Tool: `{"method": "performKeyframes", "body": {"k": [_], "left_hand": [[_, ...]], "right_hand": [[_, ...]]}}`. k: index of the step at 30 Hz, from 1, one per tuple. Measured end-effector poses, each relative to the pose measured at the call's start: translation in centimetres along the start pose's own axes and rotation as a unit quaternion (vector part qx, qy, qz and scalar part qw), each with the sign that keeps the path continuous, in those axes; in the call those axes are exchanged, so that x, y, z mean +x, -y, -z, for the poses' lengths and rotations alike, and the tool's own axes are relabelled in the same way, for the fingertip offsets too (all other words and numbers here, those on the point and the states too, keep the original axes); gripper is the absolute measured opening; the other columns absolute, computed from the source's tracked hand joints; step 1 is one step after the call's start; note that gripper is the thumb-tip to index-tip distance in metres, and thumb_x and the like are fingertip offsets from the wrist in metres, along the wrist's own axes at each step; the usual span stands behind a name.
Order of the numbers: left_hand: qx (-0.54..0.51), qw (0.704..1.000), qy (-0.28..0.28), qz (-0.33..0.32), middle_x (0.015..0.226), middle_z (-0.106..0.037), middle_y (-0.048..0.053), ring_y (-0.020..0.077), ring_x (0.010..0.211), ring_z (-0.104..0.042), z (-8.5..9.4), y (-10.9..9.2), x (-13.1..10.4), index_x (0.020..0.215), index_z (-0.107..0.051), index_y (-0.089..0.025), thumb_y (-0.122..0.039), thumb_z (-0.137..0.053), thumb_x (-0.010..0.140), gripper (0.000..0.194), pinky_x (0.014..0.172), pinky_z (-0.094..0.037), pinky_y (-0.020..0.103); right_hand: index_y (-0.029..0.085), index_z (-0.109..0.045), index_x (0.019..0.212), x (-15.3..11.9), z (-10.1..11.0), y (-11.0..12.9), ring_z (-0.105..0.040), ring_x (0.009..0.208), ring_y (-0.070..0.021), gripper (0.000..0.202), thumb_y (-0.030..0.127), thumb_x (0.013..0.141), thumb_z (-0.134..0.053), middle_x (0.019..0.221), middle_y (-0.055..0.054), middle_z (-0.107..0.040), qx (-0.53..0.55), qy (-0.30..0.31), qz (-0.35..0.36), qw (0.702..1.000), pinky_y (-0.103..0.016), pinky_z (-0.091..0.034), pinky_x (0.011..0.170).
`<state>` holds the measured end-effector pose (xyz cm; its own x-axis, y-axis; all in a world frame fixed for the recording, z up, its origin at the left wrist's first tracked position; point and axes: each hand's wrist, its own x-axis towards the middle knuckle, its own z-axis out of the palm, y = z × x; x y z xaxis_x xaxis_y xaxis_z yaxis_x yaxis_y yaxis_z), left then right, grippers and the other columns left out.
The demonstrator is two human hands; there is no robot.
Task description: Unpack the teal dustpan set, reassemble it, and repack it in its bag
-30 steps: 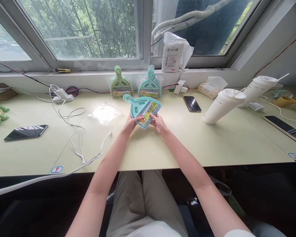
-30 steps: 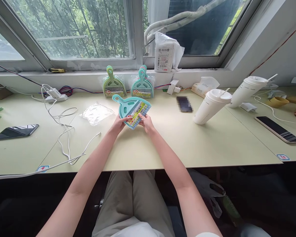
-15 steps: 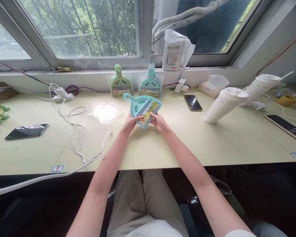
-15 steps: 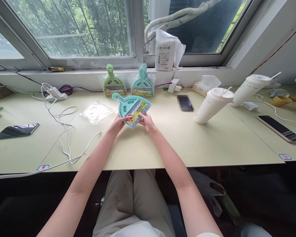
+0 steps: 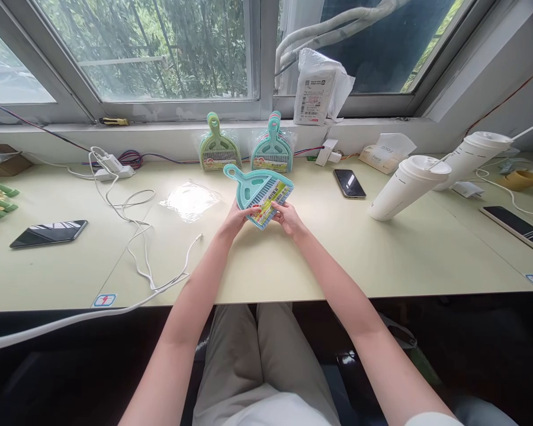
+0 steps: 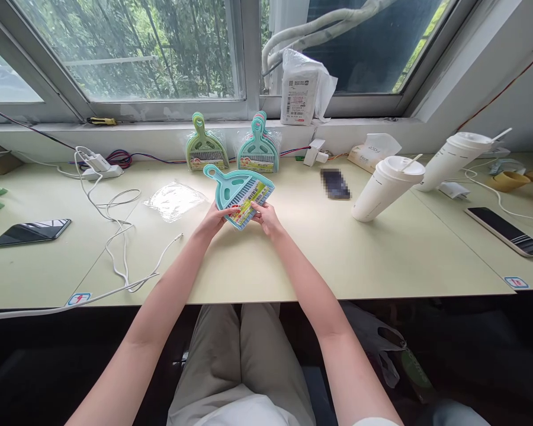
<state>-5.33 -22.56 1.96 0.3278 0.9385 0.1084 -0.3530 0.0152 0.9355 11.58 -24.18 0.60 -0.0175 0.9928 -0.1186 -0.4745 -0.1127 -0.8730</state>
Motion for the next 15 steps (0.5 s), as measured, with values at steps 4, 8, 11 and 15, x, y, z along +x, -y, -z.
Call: {"method": "performKeyframes", "body": {"k": [4,8,11,15], "left_hand": [[0.017,1.000,0.003,0.000,0.116,-0.062,0.007,0.0257,0.109,-0.059,0.11,-0.01,-0.07,0.128,-0.046,-0.024,-0.020,-0.080,0.059,0.077,0.094,-0.048,0.040],[0.024,1.000,0.009,-0.003,0.120,-0.060,0.008,0.0263,0.112,-0.058,0.19,0.14,-0.02,0.132,-0.043,-0.024,-0.022,-0.080,0.060,0.082,0.098,-0.046,0.043],[0.029,0.999,0.011,-0.006,0.120,-0.061,0.007,0.0260,0.111,-0.058,0.30,0.33,0.11,0.132,-0.042,-0.025,-0.023,-0.079,0.060,0.082,0.097,-0.046,0.044],[0.031,0.999,0.010,-0.011,0.120,-0.060,0.007,0.0263,0.112,-0.058,0.37,0.52,0.24,0.128,-0.045,-0.024,-0.022,-0.079,0.059,0.077,0.097,-0.046,0.044]], "right_hand": [[0.017,-0.062,0.090,-0.08,-0.07,0.11,-0.069,0.070,-0.0141,0.007,0.017,0.084,-0.060,0.086,-0.002,-0.073,0.005,-0.003,-0.003,1.000,-0.029,-0.059,0.071],[0.017,-0.062,0.091,-0.12,-0.07,0.14,-0.069,0.069,-0.0132,0.007,0.016,0.084,-0.060,0.086,-0.003,-0.073,0.009,-0.005,-0.003,1.000,-0.027,-0.059,0.070],[0.017,-0.062,0.090,-0.18,-0.14,0.21,-0.069,0.068,-0.0130,0.006,0.015,0.085,-0.058,0.084,-0.003,-0.073,0.014,-0.010,-0.008,1.000,-0.026,-0.058,0.069],[0.017,-0.062,0.090,-0.22,-0.25,0.33,-0.068,0.067,-0.0127,0.007,0.014,0.086,-0.057,0.083,-0.002,-0.073,0.015,-0.016,-0.017,1.000,-0.026,-0.058,0.069]]}}
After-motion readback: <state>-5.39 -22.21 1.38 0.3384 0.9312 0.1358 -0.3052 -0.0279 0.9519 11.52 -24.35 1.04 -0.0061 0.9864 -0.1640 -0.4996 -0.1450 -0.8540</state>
